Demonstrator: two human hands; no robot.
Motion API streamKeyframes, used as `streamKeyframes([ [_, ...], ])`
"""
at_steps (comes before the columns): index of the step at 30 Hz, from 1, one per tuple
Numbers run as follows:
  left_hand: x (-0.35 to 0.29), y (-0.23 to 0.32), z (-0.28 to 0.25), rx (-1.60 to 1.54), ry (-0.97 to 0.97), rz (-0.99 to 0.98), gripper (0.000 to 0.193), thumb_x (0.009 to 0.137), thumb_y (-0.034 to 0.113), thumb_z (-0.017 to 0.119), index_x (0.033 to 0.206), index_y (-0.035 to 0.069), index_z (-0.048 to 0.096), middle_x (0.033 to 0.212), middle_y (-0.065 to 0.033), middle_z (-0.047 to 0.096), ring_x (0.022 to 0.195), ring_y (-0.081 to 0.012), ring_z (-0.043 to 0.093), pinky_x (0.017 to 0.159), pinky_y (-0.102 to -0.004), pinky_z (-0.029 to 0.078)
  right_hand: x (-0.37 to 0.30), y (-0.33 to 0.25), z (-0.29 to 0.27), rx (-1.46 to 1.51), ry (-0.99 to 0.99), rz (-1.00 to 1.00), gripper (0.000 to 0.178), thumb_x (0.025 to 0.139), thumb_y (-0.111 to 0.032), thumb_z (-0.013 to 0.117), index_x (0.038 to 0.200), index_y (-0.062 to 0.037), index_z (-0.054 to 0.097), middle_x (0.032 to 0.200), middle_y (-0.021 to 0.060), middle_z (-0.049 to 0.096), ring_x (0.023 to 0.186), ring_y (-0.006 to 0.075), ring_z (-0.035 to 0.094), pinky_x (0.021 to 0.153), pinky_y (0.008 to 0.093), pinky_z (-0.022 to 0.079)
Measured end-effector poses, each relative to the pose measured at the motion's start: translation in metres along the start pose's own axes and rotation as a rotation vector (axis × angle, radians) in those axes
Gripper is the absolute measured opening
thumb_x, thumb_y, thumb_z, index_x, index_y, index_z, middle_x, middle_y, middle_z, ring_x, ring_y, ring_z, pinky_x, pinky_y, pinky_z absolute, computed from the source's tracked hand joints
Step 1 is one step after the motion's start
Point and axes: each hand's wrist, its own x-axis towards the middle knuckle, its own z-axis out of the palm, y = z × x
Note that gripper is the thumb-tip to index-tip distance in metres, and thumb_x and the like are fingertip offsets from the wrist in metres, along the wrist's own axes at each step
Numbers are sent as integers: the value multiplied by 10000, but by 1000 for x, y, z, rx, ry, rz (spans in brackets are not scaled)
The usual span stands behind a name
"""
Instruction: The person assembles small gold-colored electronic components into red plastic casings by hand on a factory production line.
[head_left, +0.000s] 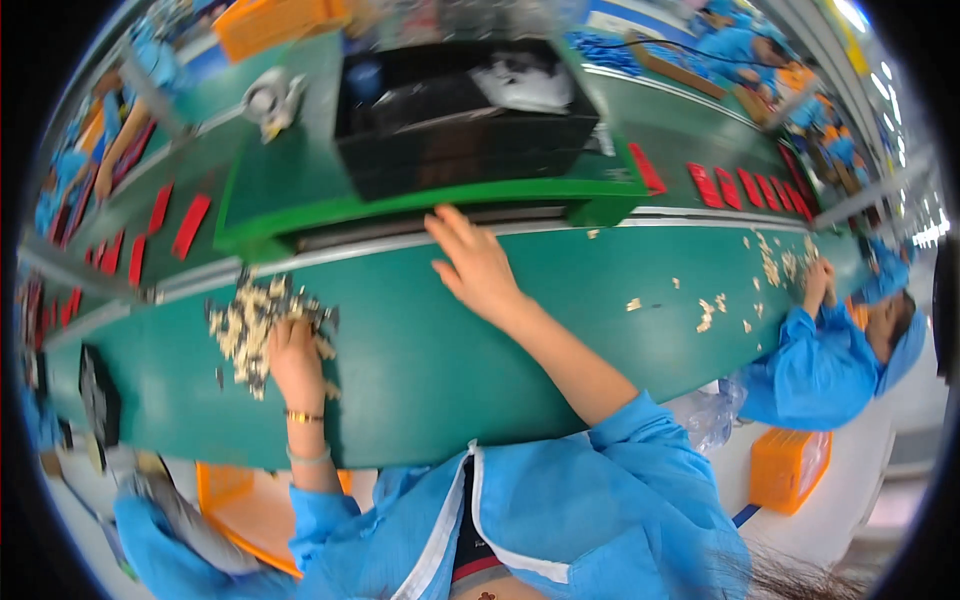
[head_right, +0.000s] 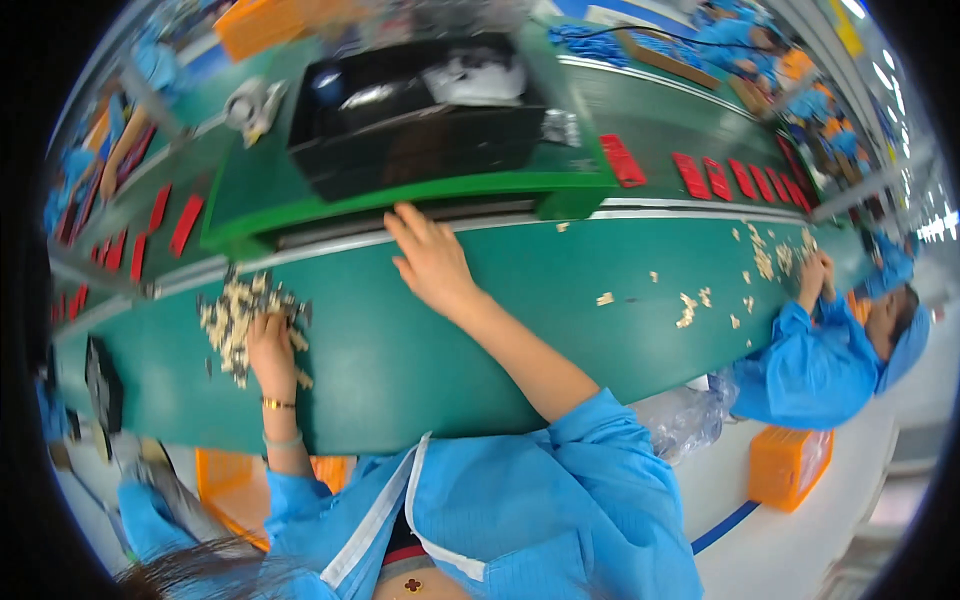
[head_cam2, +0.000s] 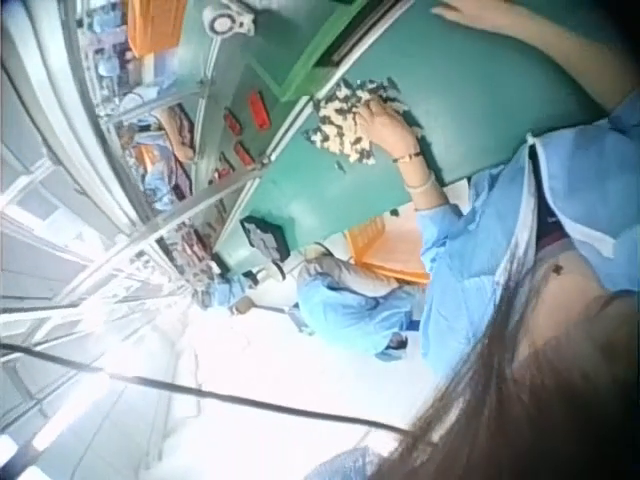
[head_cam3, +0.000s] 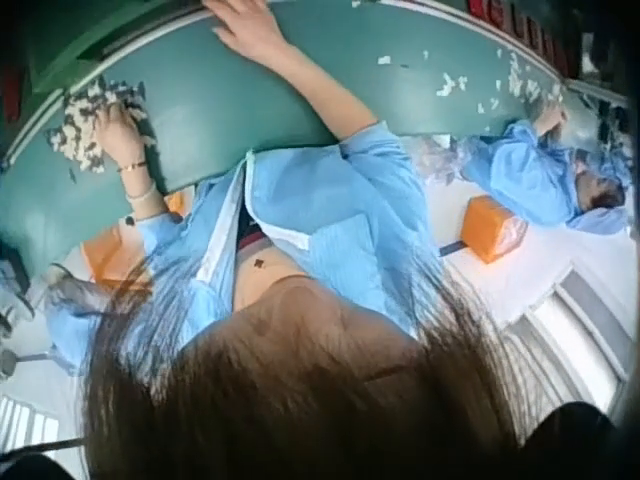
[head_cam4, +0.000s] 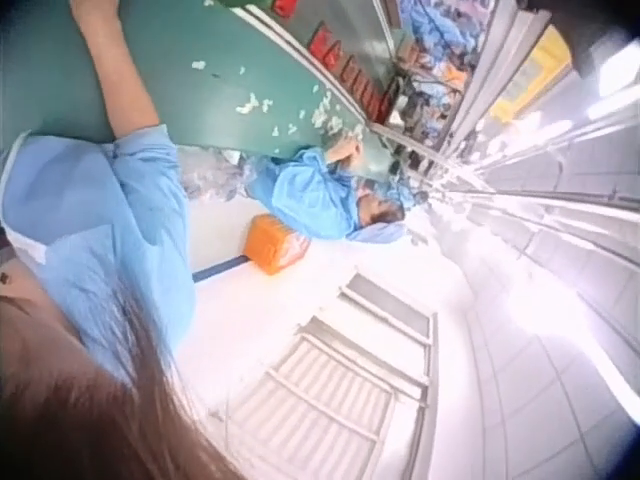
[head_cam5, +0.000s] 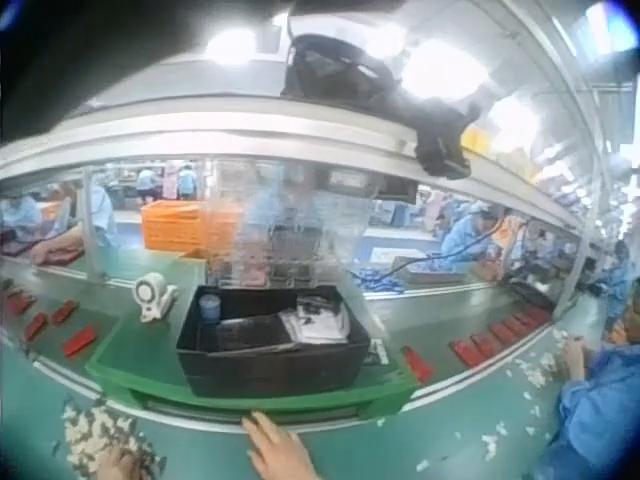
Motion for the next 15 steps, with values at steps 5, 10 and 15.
streamKeyframes([
  [5, 15, 15, -2, -93, 184, -45, 90, 834, -8, 606, 918, 20, 622, 955, -114, 627, 908, -305, 578, 803, -392, 469, -92, 89, -82, -203, 269, 165, 233, 662, 43, 547, 797, -108, 662, 996, 50, 656, 1005, 273, 587, 867, 387, 442],
  [10, 16, 6, -8, -319, 274, -215, 114, 812, -54, 614, 903, 13, 609, 922, -107, 648, 884, -279, 597, 821, -371, 472, -91, 188, -156, -333, 573, 425, 252, 744, 89, 505, 905, -60, 628, 1093, 120, 586, 1033, 312, 565, 866, 378, 459],
  [15, -10, -9, -18, -417, 191, -377, 164, 805, -43, 611, 957, 14, 587, 881, -126, 637, 806, -279, 614, 748, -359, 496, -91, 279, -202, -758, 414, 407, 461, 694, -25, 584, 1149, -83, 630, 1266, 143, 562, 1173, 325, 520, 994, 423, 409],
])
